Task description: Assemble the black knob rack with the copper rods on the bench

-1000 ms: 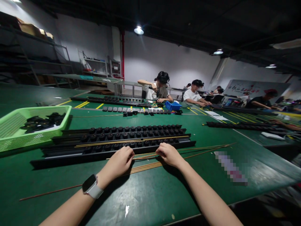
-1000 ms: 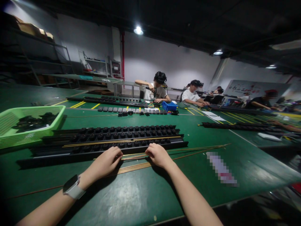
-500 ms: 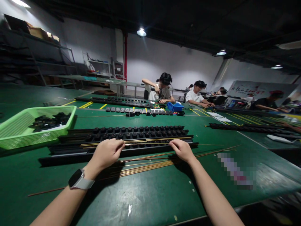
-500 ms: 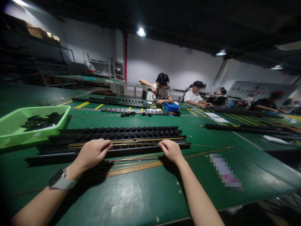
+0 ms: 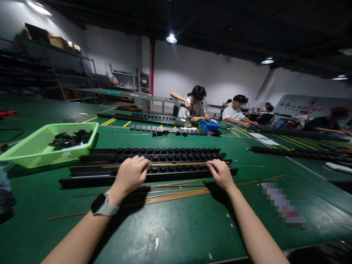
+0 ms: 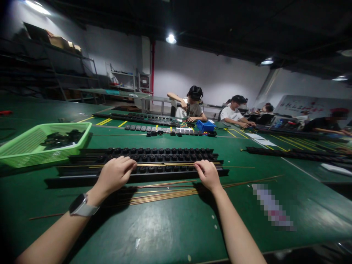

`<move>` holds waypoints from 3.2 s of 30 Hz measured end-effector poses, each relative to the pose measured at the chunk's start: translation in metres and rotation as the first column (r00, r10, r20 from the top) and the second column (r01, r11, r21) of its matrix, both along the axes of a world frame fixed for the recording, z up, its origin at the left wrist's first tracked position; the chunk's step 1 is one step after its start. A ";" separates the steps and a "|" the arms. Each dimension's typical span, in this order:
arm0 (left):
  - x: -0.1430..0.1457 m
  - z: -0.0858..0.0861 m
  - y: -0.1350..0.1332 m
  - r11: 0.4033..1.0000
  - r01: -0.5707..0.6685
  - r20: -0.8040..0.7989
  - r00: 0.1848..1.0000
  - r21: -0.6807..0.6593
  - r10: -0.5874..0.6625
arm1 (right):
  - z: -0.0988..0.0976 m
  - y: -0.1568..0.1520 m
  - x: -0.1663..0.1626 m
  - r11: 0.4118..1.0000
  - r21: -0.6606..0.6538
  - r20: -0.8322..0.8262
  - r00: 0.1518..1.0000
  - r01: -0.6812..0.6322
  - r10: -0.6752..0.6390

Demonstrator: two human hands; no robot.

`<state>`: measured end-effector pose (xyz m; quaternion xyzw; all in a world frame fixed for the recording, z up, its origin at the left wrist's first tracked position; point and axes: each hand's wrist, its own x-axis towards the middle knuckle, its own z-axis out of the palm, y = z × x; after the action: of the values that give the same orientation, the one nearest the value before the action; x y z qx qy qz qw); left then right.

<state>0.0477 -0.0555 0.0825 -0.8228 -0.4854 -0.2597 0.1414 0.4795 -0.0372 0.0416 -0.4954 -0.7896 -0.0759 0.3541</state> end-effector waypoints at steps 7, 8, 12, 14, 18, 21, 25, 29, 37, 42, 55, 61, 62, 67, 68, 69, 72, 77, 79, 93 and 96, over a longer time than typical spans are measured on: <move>0.006 -0.016 0.008 0.994 0.107 -0.027 0.994 -0.006 -0.107 | -0.016 0.011 -0.022 0.995 0.048 -0.002 0.996 -0.090 0.090; 0.004 -0.019 0.010 0.995 0.102 -0.020 0.995 -0.009 -0.102 | -0.016 0.013 -0.022 0.995 0.041 -0.004 0.996 -0.091 0.091; -0.004 -0.028 0.019 0.995 0.095 0.022 0.995 -0.009 -0.095 | -0.021 0.020 -0.009 0.998 0.002 -0.061 0.996 -0.064 0.064; -0.006 -0.032 0.022 0.993 0.114 0.029 0.993 -0.016 -0.113 | -0.027 0.023 -0.004 0.997 -0.016 -0.104 0.992 -0.073 0.071; -0.005 -0.037 0.022 0.991 0.129 0.034 0.991 -0.032 -0.128 | -0.036 0.029 -0.003 0.996 -0.021 -0.136 0.987 -0.090 0.086; -0.004 -0.039 0.022 0.990 0.130 0.032 0.991 -0.048 -0.128 | -0.039 0.031 -0.004 0.995 -0.014 -0.137 0.986 -0.096 0.094; -0.005 -0.041 0.024 0.988 0.137 0.039 0.990 -0.068 -0.134 | -0.040 0.032 -0.004 0.996 -0.008 -0.131 0.987 -0.093 0.091; -0.007 -0.045 0.027 0.987 0.143 0.048 0.989 -0.074 -0.140 | -0.040 0.031 -0.005 0.996 -0.014 -0.120 0.989 -0.091 0.088; -0.005 -0.053 0.030 1.000 0.025 0.067 0.997 -0.012 -0.024 | -0.039 0.029 -0.006 0.996 -0.025 -0.081 0.994 -0.082 0.080; -0.003 -0.058 0.033 1.000 -0.024 0.014 1.000 0.017 0.024 | -0.038 0.030 -0.008 0.996 -0.034 -0.067 0.995 -0.079 0.076; -0.006 -0.060 0.038 1.000 -0.001 -0.010 1.000 0.016 0.002 | -0.038 0.037 0.015 0.986 -0.012 -0.171 0.972 -0.167 0.163; -0.006 -0.061 0.040 1.000 -0.006 -0.025 1.000 0.010 0.006 | -0.037 0.042 0.023 0.981 0.029 -0.162 0.967 -0.194 0.196; -0.006 -0.061 0.040 1.000 -0.005 -0.029 1.000 0.010 0.005 | -0.037 0.043 0.024 0.980 0.034 -0.162 0.967 -0.194 0.197; -0.007 -0.063 0.042 1.000 0.006 -0.034 0.999 0.015 -0.005 | -0.037 0.045 0.030 0.982 0.014 -0.163 0.969 -0.188 0.187; -0.007 -0.063 0.042 1.000 0.006 -0.034 0.999 0.016 -0.006 | -0.037 0.046 0.032 0.983 0.008 -0.156 0.971 -0.183 0.182; -0.007 -0.064 0.042 1.000 0.006 -0.035 0.999 0.016 -0.006 | -0.037 0.046 0.034 0.985 0.003 -0.150 0.974 -0.174 0.173; -0.007 -0.064 0.042 1.000 0.009 -0.030 1.000 0.014 -0.009 | -0.037 0.046 0.042 0.992 -0.010 -0.155 0.980 -0.127 0.124; -0.006 -0.063 0.041 1.000 0.009 -0.025 1.000 0.004 -0.009 | -0.039 0.047 0.049 0.994 -0.017 -0.202 0.974 -0.106 0.101; -0.006 -0.063 0.041 1.000 0.007 -0.027 1.000 0.003 -0.006 | -0.039 0.048 0.050 0.994 -0.012 -0.199 0.975 -0.106 0.102; -0.009 -0.066 0.044 1.000 0.010 -0.048 0.999 0.017 -0.009 | -0.033 0.041 0.071 0.997 0.065 -0.250 0.968 0.034 -0.017; -0.008 -0.066 0.044 1.000 0.014 -0.043 0.999 0.019 -0.013 | -0.031 0.037 0.065 0.995 0.083 -0.192 0.981 0.049 -0.033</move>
<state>0.0395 -0.0115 0.0167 -0.8300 -0.4743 -0.2477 0.1577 0.5444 -0.0003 0.0105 -0.5006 -0.7376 -0.0699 0.4479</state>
